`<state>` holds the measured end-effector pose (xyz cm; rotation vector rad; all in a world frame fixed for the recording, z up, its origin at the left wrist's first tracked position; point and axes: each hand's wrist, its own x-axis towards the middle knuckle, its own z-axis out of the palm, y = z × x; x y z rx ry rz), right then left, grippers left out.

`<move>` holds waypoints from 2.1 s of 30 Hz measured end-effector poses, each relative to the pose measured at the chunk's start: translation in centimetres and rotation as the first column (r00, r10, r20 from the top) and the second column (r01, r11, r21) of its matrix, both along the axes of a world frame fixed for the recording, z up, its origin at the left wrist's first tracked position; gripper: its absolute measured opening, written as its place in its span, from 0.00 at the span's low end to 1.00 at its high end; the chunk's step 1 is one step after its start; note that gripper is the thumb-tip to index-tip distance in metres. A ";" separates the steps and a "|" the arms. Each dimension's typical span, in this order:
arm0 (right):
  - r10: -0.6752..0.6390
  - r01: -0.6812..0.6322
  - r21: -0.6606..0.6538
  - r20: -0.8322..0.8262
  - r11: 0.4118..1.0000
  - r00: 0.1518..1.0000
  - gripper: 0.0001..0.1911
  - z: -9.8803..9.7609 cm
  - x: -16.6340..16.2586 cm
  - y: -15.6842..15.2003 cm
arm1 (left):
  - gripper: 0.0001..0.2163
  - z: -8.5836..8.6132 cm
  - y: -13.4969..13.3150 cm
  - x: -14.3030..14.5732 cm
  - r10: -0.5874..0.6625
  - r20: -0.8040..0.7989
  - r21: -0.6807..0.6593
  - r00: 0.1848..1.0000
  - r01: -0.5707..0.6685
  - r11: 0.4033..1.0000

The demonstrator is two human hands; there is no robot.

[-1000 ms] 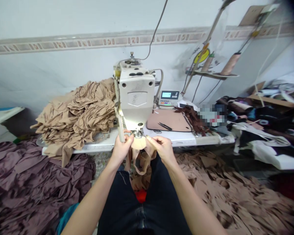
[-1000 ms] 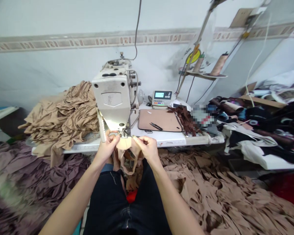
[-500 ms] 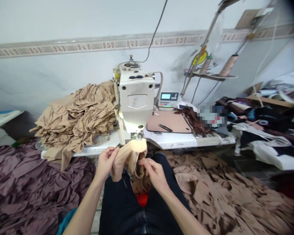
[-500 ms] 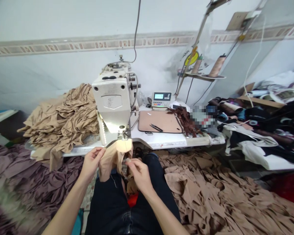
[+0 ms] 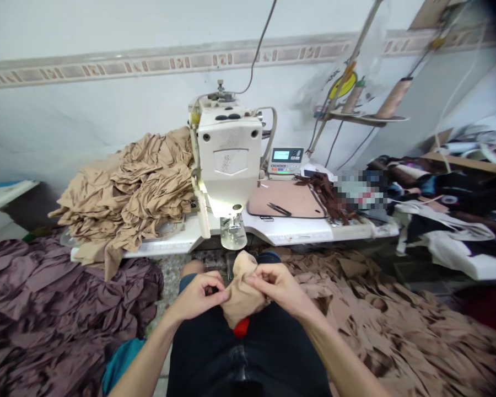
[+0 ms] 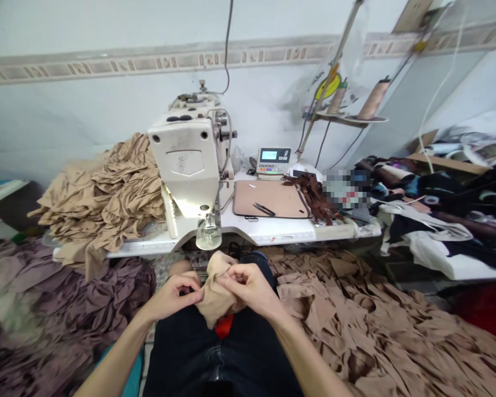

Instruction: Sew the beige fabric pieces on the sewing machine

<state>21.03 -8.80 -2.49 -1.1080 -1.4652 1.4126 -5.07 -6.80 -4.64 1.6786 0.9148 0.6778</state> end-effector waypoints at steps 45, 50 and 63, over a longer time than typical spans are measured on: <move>-0.432 0.429 0.201 -0.028 0.881 0.901 0.18 3.9 -0.1 3.5 | 0.16 5.7 3.0 2.6 0.358 0.047 0.138 0.932 -0.362 0.922; -0.444 0.456 0.099 -0.128 0.884 0.887 0.21 3.1 -0.1 4.6 | 0.16 6.5 3.7 3.3 0.470 0.102 0.115 0.877 -0.479 0.870; -0.543 0.572 0.074 -0.235 0.817 0.806 0.21 2.5 0.2 7.0 | 0.13 5.6 7.3 5.1 0.524 0.245 0.090 0.815 -0.558 0.825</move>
